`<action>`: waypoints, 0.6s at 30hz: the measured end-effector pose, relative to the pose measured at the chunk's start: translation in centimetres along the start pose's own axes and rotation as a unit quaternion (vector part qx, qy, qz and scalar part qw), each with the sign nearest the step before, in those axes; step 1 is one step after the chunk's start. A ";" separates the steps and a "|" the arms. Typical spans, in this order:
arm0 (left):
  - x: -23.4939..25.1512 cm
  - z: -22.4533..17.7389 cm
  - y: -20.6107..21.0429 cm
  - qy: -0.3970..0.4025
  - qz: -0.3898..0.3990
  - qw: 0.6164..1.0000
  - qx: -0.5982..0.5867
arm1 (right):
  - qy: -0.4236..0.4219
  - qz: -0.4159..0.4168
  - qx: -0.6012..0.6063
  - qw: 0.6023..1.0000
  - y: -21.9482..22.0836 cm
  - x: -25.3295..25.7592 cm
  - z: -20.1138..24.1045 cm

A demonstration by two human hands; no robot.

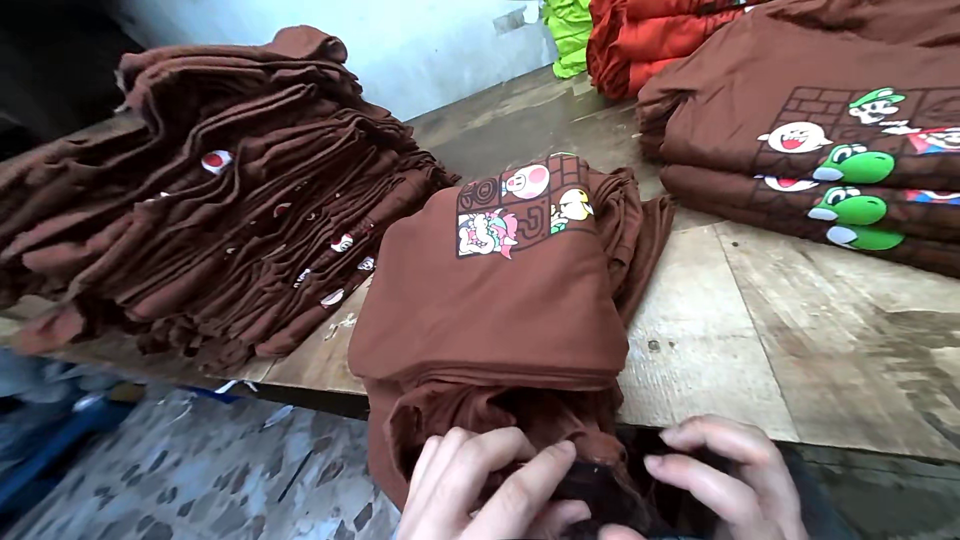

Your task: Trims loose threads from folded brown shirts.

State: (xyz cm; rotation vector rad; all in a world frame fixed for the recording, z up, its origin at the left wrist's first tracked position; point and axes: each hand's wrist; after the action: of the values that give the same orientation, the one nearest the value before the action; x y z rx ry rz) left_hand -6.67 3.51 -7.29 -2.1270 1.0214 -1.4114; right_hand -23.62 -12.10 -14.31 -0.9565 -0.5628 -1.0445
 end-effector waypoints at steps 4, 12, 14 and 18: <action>-0.1 0.1 0.3 0.011 -0.015 1.000 0.019 | -0.049 -0.041 -0.127 0.990 1.6 0.6 0.1; -1.2 -0.7 0.2 0.085 -0.033 0.991 0.095 | -0.106 -0.076 -0.138 0.982 -0.4 -0.3 -0.4; -0.9 -0.9 0.8 0.111 -0.016 0.989 0.093 | -0.108 -0.079 -0.132 0.982 -0.3 -0.5 0.0; -0.6 0.7 1.5 0.081 0.002 0.995 0.060 | -0.069 -0.077 -0.116 0.988 0.5 -0.4 -0.1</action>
State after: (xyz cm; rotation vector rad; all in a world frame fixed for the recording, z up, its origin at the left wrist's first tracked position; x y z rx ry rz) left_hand -6.70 2.92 -9.00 -1.9497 0.9710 -1.6221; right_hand -23.32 -11.91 -14.87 -1.2127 -0.6478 -1.2076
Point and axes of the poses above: each hand's wrist, its own x-axis towards the middle knuckle, its own y-axis out of the palm, z = x × y, and after that the axes turned 7 degrees about -x, right-handed
